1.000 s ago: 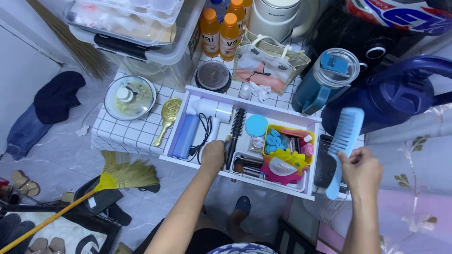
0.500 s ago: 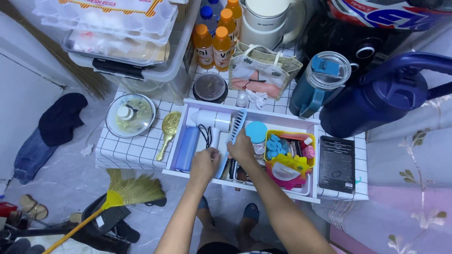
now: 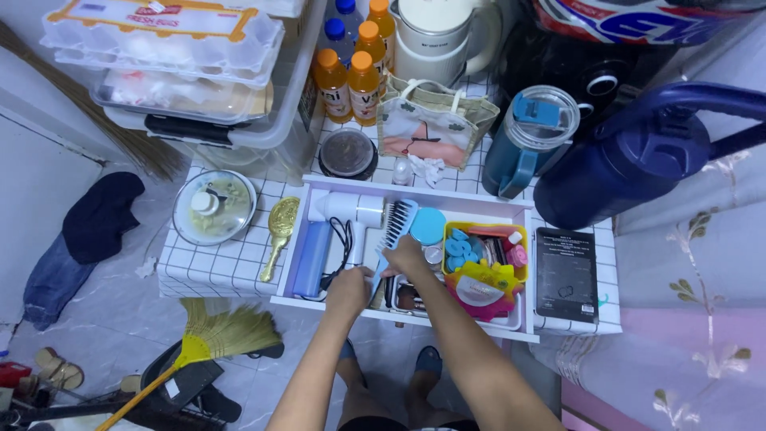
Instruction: Organizing various hair care products and accessories in a drawer.
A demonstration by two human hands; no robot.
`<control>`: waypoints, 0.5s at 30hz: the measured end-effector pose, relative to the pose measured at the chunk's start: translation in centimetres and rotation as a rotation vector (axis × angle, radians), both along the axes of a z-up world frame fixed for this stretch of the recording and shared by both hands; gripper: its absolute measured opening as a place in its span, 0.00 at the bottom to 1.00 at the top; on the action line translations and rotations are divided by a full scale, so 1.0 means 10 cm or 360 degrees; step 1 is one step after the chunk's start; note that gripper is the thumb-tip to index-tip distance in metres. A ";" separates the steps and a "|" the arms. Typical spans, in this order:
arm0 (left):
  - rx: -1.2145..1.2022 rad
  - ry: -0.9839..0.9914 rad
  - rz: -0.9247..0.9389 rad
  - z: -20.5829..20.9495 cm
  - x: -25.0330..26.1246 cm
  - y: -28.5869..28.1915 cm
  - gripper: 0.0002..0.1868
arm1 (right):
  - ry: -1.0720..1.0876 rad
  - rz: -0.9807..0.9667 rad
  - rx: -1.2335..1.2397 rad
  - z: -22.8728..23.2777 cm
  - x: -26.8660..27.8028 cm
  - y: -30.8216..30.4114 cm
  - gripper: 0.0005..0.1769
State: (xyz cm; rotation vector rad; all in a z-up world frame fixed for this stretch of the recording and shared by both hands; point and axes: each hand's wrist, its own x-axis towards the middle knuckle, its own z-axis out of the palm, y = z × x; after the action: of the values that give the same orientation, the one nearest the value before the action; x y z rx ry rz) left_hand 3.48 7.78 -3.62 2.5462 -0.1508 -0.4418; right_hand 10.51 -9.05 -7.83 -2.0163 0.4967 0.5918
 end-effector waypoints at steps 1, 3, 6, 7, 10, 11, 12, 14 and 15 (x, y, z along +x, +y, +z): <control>0.0004 0.0008 -0.0007 -0.05 0.00 0.01 0.15 | 0.0008 -0.0007 0.0004 -0.21 0.03 -0.01 0.18; 0.0147 -0.0033 0.0139 -0.15 0.01 0.00 0.10 | -0.0076 0.0196 -0.0116 -0.64 0.10 -0.05 0.26; 0.0233 -0.0067 0.0140 -0.12 0.00 -0.01 0.08 | 0.0014 0.0336 -0.0235 0.04 -0.02 -0.02 0.33; 0.0225 -0.0061 0.0109 0.02 -0.01 -0.04 0.08 | 0.0026 0.0307 -0.0242 0.39 -0.13 -0.07 0.33; 0.0228 0.0043 0.0093 0.30 -0.01 -0.10 0.14 | 0.0122 0.0208 0.0077 1.04 -0.47 -0.44 0.30; 0.0212 0.0057 0.0106 0.29 0.00 -0.10 0.15 | -0.0076 0.0097 0.0652 1.01 -0.61 -0.70 0.18; 0.0196 0.0071 0.0119 0.28 0.00 -0.10 0.16 | -0.0278 -0.0018 0.1224 0.99 -0.75 -0.96 0.11; 0.0222 0.0031 0.0077 0.26 -0.01 -0.09 0.15 | -0.0379 -0.0268 0.0768 1.13 -1.04 -1.79 0.10; 0.0244 -0.0023 0.0038 0.25 0.01 -0.10 0.14 | -0.0479 -0.0501 0.0302 1.22 -1.16 -2.22 0.11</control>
State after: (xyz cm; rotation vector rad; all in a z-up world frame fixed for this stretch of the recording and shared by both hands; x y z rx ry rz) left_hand 3.56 6.79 -1.10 2.6990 -0.0950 -0.4408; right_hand -1.05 -31.22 4.41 -1.7601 0.5385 0.1336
